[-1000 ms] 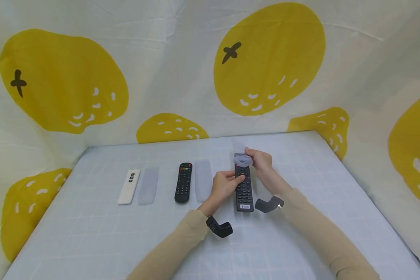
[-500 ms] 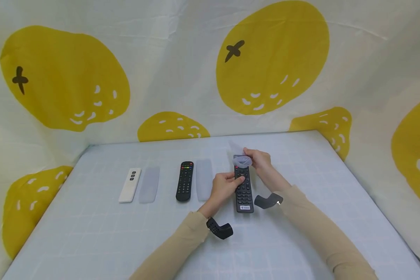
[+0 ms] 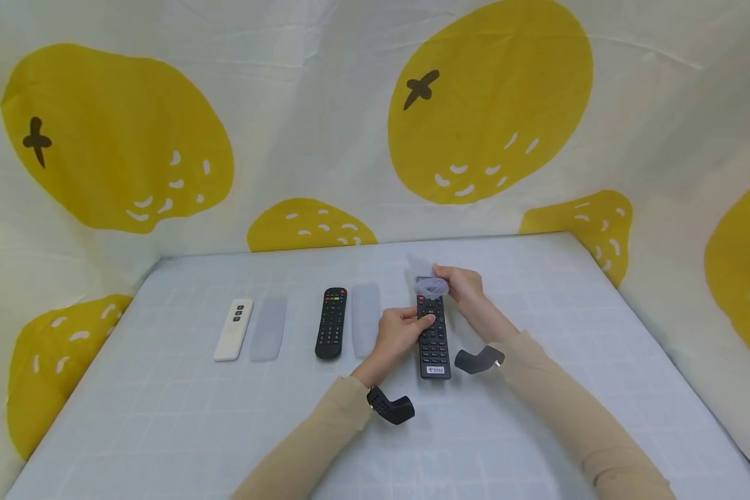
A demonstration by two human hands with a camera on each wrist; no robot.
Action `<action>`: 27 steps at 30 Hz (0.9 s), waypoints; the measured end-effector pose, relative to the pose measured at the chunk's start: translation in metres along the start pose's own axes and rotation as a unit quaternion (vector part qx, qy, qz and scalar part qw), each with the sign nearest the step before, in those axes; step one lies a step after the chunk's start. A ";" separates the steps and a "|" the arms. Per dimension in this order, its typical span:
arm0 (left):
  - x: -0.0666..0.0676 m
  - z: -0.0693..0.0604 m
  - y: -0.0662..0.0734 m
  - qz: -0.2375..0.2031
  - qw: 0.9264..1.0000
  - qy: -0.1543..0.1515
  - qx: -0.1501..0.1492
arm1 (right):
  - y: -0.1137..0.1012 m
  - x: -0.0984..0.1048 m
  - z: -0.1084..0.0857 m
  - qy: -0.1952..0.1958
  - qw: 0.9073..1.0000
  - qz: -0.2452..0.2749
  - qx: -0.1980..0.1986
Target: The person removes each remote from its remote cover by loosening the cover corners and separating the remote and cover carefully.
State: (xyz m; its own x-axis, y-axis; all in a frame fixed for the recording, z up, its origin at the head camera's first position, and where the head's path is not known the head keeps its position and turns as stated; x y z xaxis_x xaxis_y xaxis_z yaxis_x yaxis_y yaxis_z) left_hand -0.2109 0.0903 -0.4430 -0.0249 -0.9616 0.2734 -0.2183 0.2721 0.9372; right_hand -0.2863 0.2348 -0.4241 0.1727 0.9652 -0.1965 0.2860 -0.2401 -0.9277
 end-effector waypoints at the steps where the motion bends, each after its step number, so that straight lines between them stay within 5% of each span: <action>1: 0.001 0.002 0.000 -0.003 1.000 0.001 0.002 | -0.001 0.001 0.001 -0.020 1.000 0.002 -0.001; 8: 0.000 0.006 -0.001 -0.014 1.000 -0.011 0.018 | -0.009 0.009 0.004 -0.162 0.985 -0.046 -0.038; 13: -0.003 0.004 -0.001 -0.026 0.999 -0.027 0.022 | -0.010 0.006 0.004 -0.214 0.969 -0.106 -0.062; 16: -0.003 0.003 0.000 -0.026 0.999 -0.026 0.025 | -0.010 0.003 0.005 -0.205 0.970 -0.117 -0.054; 20: -0.001 0.003 0.002 -0.021 0.999 -0.024 0.017 | -0.011 -0.001 0.005 -0.142 0.983 -0.116 -0.029; 27: -0.001 0.005 0.005 -0.013 1.000 -0.027 0.006 | -0.012 -0.008 0.006 -0.053 0.997 -0.060 -0.008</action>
State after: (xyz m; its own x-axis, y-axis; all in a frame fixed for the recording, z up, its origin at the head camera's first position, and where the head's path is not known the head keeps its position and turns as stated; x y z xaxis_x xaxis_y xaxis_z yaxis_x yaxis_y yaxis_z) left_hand -0.2168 0.0925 -0.4402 -0.0722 -0.9689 0.2367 -0.2313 0.2471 0.9410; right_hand -0.2966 0.2310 -0.4134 0.0369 0.9924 -0.1173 0.3128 -0.1230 -0.9418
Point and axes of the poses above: each hand's wrist, its own z-axis towards the middle knuckle, its own x-axis out of the back of the hand, y = z × x, the point moved 1 cm from there along z, towards the middle knuckle, and after that the axes turned 5 degrees about x, right-handed, at the moved point
